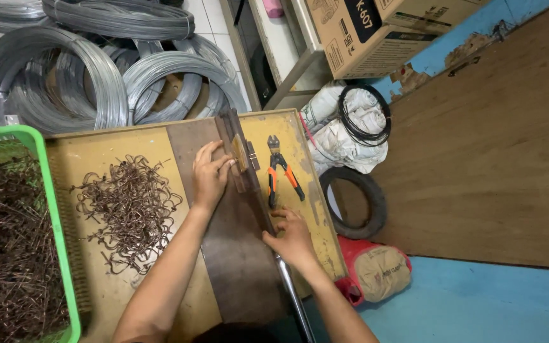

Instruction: Manually bending straight metal wires into U-shapes using a wooden bending jig on a low table.

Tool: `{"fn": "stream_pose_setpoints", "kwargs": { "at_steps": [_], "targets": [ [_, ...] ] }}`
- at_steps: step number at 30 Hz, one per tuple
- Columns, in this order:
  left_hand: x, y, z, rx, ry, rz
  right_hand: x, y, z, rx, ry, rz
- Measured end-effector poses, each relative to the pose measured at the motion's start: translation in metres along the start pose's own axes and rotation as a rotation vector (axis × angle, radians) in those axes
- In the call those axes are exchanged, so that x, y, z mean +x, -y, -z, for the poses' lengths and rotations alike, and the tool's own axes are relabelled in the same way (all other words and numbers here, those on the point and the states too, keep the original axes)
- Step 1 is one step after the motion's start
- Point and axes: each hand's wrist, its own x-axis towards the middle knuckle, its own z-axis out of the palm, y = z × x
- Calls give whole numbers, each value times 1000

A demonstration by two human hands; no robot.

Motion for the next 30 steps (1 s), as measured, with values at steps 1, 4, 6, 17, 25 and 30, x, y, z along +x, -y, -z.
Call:
{"fn": "stream_pose_setpoints", "kwargs": {
  "at_steps": [1, 4, 6, 17, 25, 30],
  "targets": [
    [-1, 0, -1, 1, 0, 1, 1, -5, -6, 1, 1, 0],
    [-2, 0, -4, 8, -2, 11, 2, -14, -18, 57, 13, -130],
    [-3, 0, -3, 2, -2, 1, -1, -9, -19, 51, 2, -150],
    [0, 4, 0, -4, 36, -32, -10, -11, -31, 473, 173, -513],
    [2, 3, 5, 60, 86, -3, -10, 4, -14, 863, 456, -757],
    [2, 6, 5, 71, 121, -6, -7, 17, -2, 884, 559, -808]
  ]
}}
